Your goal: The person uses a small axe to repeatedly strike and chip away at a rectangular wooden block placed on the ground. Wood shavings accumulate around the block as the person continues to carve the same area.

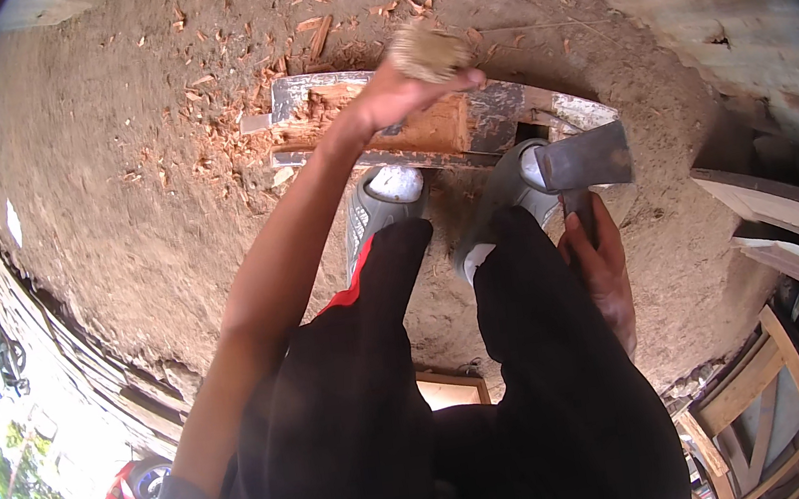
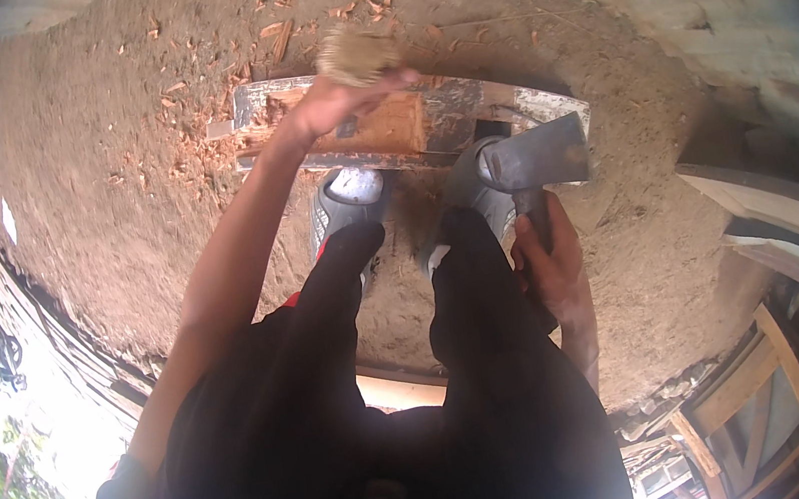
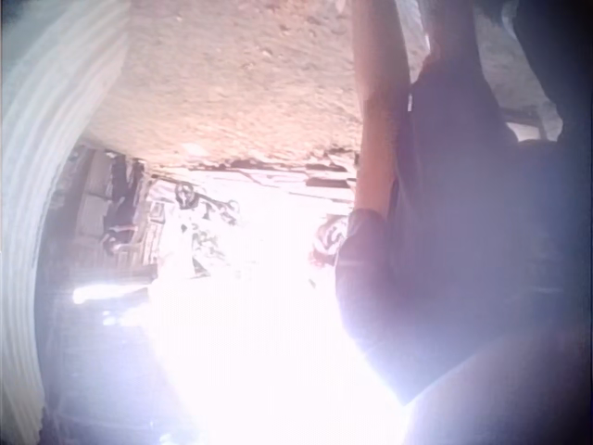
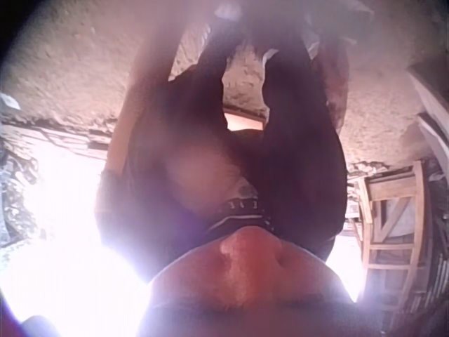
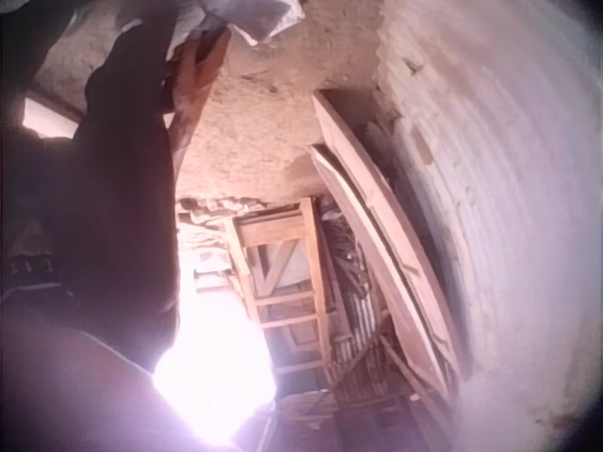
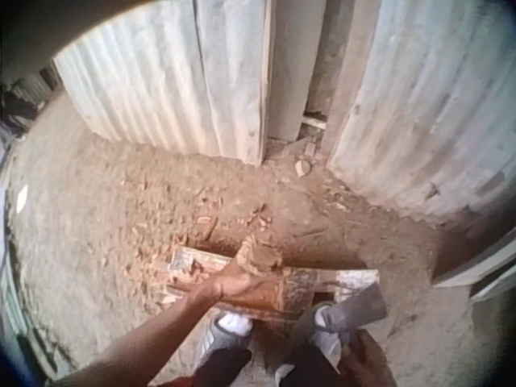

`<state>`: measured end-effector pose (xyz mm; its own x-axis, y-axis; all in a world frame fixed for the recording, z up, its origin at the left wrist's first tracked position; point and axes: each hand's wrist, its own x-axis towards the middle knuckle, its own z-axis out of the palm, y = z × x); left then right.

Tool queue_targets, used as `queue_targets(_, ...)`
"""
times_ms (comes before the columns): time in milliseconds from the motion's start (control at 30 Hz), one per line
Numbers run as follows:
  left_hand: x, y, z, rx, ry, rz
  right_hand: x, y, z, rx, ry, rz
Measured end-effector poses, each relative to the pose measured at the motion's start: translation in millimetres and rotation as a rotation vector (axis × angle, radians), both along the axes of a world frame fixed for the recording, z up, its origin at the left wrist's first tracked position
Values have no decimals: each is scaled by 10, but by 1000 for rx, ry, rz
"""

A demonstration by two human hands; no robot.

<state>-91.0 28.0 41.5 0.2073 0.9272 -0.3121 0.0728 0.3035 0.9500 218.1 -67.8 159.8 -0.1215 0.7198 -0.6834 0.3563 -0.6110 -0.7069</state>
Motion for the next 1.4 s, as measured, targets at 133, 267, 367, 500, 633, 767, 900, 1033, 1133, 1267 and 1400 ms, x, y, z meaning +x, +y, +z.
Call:
queue_targets(133,388,-33,71,147,-96,-137,-75,34,-26,0,22,-22)
queue_targets(267,701,-133,-93,169,-8,-271,-8,101,68,-24,38,-85)
queue_targets(367,801,-181,173,24,321,-491,20,129,182,-37,7,-177)
queue_targets(500,925,-343,120,151,350,-445,96,78,185,66,10,-255)
queue_targets(633,941,-303,-39,115,382,-423,9,-3,82,82,19,-242)
queue_targets(767,914,-224,-77,93,368,-446,80,-61,-57,74,-3,-30)
queue_targets(900,906,-244,-29,159,336,-364,15,-173,-175,205,8,-137)
queue_targets(1033,831,-301,-61,181,340,-373,-17,-31,-33,52,-87,15)
queue_targets(1133,792,-281,29,113,334,-355,-67,66,131,12,-66,-169)
queue_targets(1267,832,-255,-35,115,331,-386,-39,-24,15,17,65,-279)
queue_targets(1400,902,-310,-93,147,370,-362,-109,30,15,42,4,-121)
